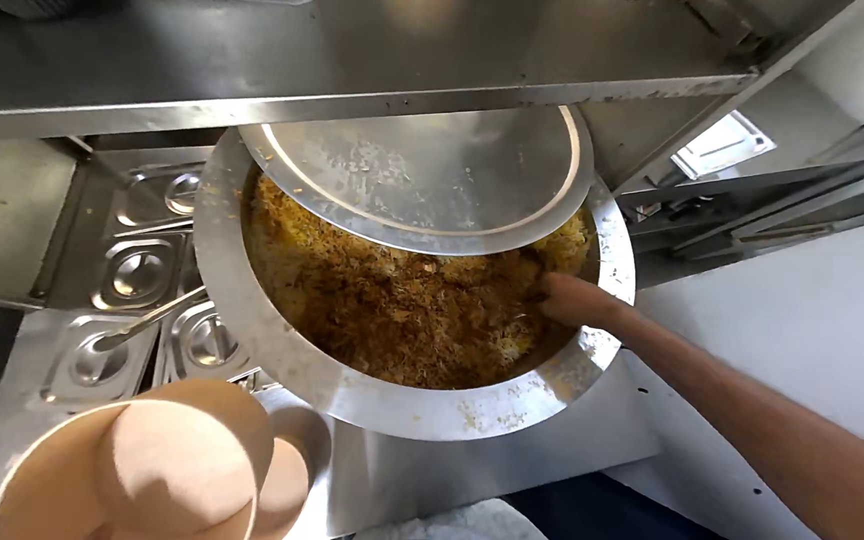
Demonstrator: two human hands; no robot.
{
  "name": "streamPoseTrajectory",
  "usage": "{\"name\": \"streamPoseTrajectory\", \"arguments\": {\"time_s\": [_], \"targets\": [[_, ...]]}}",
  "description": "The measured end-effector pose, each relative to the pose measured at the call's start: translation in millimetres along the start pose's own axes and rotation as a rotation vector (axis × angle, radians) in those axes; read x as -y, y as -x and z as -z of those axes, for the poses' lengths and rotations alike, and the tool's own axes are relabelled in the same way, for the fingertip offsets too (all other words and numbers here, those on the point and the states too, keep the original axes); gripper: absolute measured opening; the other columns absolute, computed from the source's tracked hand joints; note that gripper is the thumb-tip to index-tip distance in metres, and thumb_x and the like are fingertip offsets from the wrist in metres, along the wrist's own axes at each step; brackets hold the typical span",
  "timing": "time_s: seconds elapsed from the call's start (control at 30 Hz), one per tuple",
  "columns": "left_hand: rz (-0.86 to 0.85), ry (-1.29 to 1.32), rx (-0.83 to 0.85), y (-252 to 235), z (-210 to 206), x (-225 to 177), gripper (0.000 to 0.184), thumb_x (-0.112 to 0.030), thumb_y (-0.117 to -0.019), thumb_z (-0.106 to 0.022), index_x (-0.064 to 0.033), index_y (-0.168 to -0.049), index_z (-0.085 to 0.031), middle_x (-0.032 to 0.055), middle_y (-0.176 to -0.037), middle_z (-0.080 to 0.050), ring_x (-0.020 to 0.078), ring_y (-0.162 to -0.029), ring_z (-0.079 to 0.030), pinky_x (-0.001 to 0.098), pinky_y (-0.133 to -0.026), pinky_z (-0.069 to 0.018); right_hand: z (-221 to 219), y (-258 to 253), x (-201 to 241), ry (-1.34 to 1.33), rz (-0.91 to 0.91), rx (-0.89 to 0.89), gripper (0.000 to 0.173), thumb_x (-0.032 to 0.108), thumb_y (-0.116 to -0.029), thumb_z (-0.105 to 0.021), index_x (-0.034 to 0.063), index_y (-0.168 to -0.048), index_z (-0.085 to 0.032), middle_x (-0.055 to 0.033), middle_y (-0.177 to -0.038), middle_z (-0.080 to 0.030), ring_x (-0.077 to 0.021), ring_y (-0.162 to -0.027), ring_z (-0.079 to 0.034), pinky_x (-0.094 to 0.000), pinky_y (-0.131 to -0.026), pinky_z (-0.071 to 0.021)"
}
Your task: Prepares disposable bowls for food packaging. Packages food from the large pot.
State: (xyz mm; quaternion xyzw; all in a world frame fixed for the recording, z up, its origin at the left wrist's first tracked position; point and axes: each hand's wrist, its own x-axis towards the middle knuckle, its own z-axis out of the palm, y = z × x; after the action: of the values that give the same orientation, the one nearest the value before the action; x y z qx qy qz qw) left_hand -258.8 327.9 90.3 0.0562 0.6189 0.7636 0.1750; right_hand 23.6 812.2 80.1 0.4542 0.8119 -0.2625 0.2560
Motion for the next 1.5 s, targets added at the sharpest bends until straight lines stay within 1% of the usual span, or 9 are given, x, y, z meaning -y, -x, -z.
{"name": "streamPoseTrajectory", "arguments": {"time_s": [0.17,0.27,0.4,0.53,0.6,0.9,1.1,1.23,1.5], "targets": [[0.07,0.044,-0.017,5.9,-37.2,-12.0,0.019,-0.006,-0.0976,-0.047,0.0017,-0.113,-0.054,0.0152,-0.107,-0.069,0.0279,-0.104,-0.068,0.0507,-0.095,-0.0549,-24.1,-29.2,17.5,-0.256,-0.046,0.065,0.026,0.035,-0.1015,-0.064,0.0145,-0.115,-0.074,-0.0108,-0.085,-0.07,-0.0232,-0.071,-0.064,-0.0471,-0.07,-0.0538],[0.102,0.055,-0.059,10.7,-50.5,-16.8,0.022,-0.006,-0.0962,-0.049,0.003,-0.117,-0.049,0.0173,-0.108,-0.067,0.0289,-0.104,-0.069,0.0508,-0.093,-0.0564,-17.5,-14.0,16.9,-0.31,-0.007,0.017,0.022,0.03,-0.0998,-0.066,0.0113,-0.107,-0.075,-0.0117,-0.083,-0.068,-0.0241,-0.067,-0.062,-0.0473,-0.065,-0.0529],[0.078,0.015,-0.057,12.5,-46.6,-10.5,0.021,-0.007,-0.099,-0.047,0.0029,-0.118,-0.051,0.0155,-0.11,-0.067,0.0269,-0.106,-0.068,0.0492,-0.095,-0.0552,-4.0,21.5,1.7,-0.503,0.072,0.031,0.021,0.022,-0.1038,-0.062,0.0063,-0.102,-0.075,-0.0065,-0.067,-0.062,-0.0128,-0.05,-0.049,-0.0292,-0.049,-0.0423],[0.1,-0.155,-0.051,6.6,-71.3,-21.0,0.045,-0.008,-0.1037,-0.04,0.0012,-0.147,-0.034,0.0046,-0.13,-0.057,0.0066,-0.117,-0.059,0.0292,-0.103,-0.0503,3.7,43.0,0.6,-0.615,0.121,0.037,0.019,0.019,-0.1037,-0.062,0.0034,-0.1,-0.073,-0.0063,-0.063,-0.058,-0.0112,-0.045,-0.046,-0.0255,-0.044,-0.0403],[0.045,-0.291,0.014,3.3,-87.4,-25.9,0.054,-0.015,-0.107,-0.039,0.0036,-0.155,-0.023,0.0115,-0.149,-0.045,0.0092,-0.131,-0.051,0.0293,-0.11,-0.045,6.7,52.7,6.0,-0.693,0.115,0.084,0.018,0.017,-0.1035,-0.062,0.0035,-0.104,-0.073,-0.0049,-0.061,-0.057,-0.0091,-0.044,-0.045,-0.0226,-0.042,-0.039],[-0.073,-0.507,0.13,-9.6,-167.3,-34.2,0.055,-0.039,-0.1081,-0.039,-0.0146,-0.157,-0.034,0.006,-0.153,-0.046,0.0154,-0.131,-0.054,0.0403,-0.106,-0.0495,34.0,126.2,52.9,-0.929,0.21,0.034,0.017,0.019,-0.0974,-0.062,0.0124,-0.107,-0.075,-0.0001,-0.062,-0.059,-0.0032,-0.041,-0.044,-0.0169,-0.036,-0.0356],[0.023,-0.273,0.225,-1.5,-220.3,-4.3,0.056,-0.048,-0.1074,-0.038,-0.0208,-0.156,-0.038,0.0042,-0.157,-0.042,0.0164,-0.139,-0.047,0.0417,-0.112,-0.0448,22.1,146.3,100.8,-0.358,0.404,-0.461,0.03,0.045,-0.0979,-0.059,0.0231,-0.109,-0.077,0.0049,-0.072,-0.068,-0.0108,-0.055,-0.062,-0.0374,-0.049,-0.0555],[0.064,-0.181,0.174,3.0,-228.6,7.6,0.053,-0.043,-0.1086,-0.035,-0.0196,-0.156,-0.039,0.0072,-0.158,-0.04,0.0179,-0.142,-0.044,0.041,-0.113,-0.0433,4.5,156.4,119.8,0.004,0.413,-0.867,0.034,0.038,-0.1,-0.05,0.0197,-0.107,-0.078,-0.0008,-0.072,-0.069,-0.0212,-0.058,-0.065,-0.0487,-0.048,-0.0499],[-0.024,-0.157,0.179,8.8,-225.6,18.8,0.053,-0.045,-0.1078,-0.035,-0.0225,-0.156,-0.041,0.0081,-0.16,-0.037,0.021,-0.147,-0.038,0.045,-0.119,-0.0371,22.5,178.1,109.6,-0.092,0.452,-0.764,0.033,0.035,-0.1026,-0.054,0.0151,-0.115,-0.077,-0.0026,-0.081,-0.073,-0.0164,-0.063,-0.067,-0.0449,-0.054,-0.055]]}}
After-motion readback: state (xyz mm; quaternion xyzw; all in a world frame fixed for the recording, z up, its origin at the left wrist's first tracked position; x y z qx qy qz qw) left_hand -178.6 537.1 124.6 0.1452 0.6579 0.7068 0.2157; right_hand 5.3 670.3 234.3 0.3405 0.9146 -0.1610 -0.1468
